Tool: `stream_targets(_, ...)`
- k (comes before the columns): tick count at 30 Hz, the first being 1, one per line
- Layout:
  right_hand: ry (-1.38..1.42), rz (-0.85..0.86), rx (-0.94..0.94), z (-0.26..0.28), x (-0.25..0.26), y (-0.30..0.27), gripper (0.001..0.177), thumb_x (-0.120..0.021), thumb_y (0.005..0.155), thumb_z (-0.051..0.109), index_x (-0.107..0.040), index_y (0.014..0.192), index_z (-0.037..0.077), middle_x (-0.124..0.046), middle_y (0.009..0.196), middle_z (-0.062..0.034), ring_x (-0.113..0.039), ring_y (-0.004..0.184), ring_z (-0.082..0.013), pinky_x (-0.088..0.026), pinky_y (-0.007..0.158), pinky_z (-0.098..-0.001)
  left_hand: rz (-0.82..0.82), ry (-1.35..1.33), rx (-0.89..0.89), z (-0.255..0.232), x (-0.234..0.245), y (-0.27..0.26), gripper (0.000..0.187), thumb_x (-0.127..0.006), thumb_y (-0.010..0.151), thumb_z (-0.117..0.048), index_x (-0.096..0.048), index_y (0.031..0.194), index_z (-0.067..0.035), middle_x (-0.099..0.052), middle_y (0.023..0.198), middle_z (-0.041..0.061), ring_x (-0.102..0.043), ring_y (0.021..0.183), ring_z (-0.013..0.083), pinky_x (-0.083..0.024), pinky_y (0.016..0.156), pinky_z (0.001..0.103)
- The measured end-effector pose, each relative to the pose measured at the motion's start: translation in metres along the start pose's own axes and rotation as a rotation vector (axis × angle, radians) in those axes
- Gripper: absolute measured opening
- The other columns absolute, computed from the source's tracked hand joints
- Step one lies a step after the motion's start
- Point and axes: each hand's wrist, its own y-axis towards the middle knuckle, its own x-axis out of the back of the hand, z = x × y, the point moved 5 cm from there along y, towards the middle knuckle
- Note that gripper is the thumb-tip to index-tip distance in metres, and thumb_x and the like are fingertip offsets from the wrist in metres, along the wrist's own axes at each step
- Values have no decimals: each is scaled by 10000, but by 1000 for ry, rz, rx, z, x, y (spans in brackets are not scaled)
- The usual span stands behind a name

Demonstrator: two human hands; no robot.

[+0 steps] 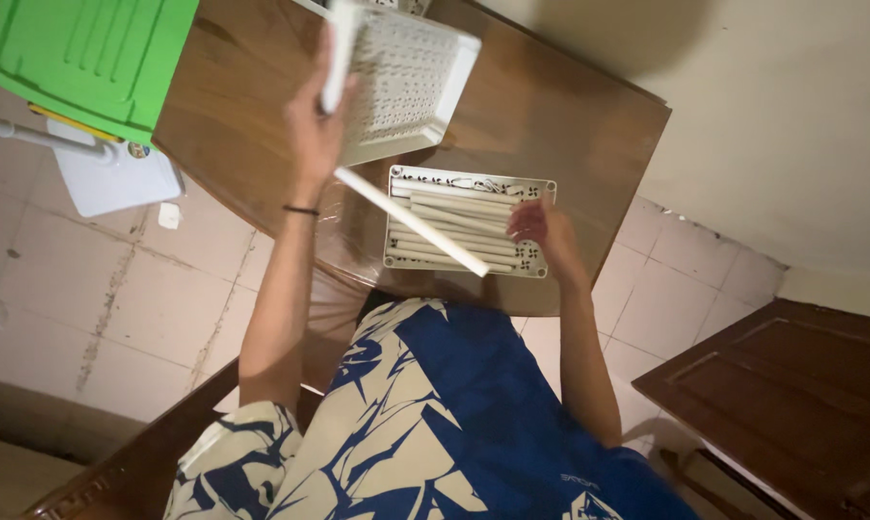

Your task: The person assembles a white plastic storage rack by inserting cylindrical rods into perforated trays. They repeatedly connect and disconnect components, repositioning trays and rods on a wooden table.

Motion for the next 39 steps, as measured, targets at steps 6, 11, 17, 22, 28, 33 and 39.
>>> stream_targets(6, -83, 257, -51, 47, -72, -23, 536, -419, 1066, 491, -637, 1197, 19, -733, 971, -88, -715, 855, -168, -601, 746, -327, 285, 309, -37, -52, -83, 40, 537, -656, 1054, -464, -449, 1545, -397, -763, 1105, 105, -767, 865, 297, -612, 751, 408)
stream_targets(11, -73, 283, -256, 38, -91, -19, 484, -470, 1064, 437, -651, 1231, 20, -619, 774, -63, -549, 599, -122, -461, 499, -276, 491, 390, -57, -76, -141, 55, 570, -636, 1012, -484, -432, 1540, -418, -733, 996, 133, -724, 833, 334, -558, 702, 457)
stream_targets(17, 445, 451, -350, 35, -85, -25, 527, -421, 1070, 524, -628, 1087, 40, -487, 671, -13, -425, 494, -74, -355, 414, -229, 794, 351, 42, -65, -173, 67, 532, -536, 1041, -490, -389, 1548, -420, -723, 1092, 189, -684, 1002, 398, -499, 923, 511)
stream_targets(22, 346, 440, -464, 33, -81, -41, 404, -408, 1075, 509, -570, 1054, 139, -456, 655, 8, -351, 474, -69, -262, 364, -222, 798, 56, -99, -61, -168, 66, 480, -492, 1092, -447, -405, 1559, -376, -678, 1283, 197, -655, 1082, 433, -502, 956, 505)
stream_targets(28, 227, 535, -544, 45, -82, -59, 478, -401, 1061, 581, -517, 877, 156, -334, 567, 86, -219, 389, -2, -150, 300, -193, 836, 213, -36, -77, -164, 45, 440, -417, 1113, -393, -454, 1551, -381, -717, 1047, 218, -682, 869, 432, -525, 870, 516)
stream_targets(33, -91, 320, -448, 42, -75, -66, 516, -387, 1069, 591, -419, 758, 180, -285, 565, 100, -210, 419, -14, -148, 350, -219, 730, 201, -223, -103, -151, 49, 403, -434, 1127, -377, -509, 1519, -321, -731, 1074, 200, -676, 820, 440, -530, 786, 538)
stream_targets(39, -441, 218, -68, 35, -71, -48, 617, -391, 1140, 522, -436, 690, 101, -410, 585, 18, -388, 527, -102, -359, 495, -294, 705, 211, -195, -97, -148, 48, 395, -478, 1123, -383, -518, 1515, -358, -738, 1006, 194, -685, 839, 435, -526, 846, 550)
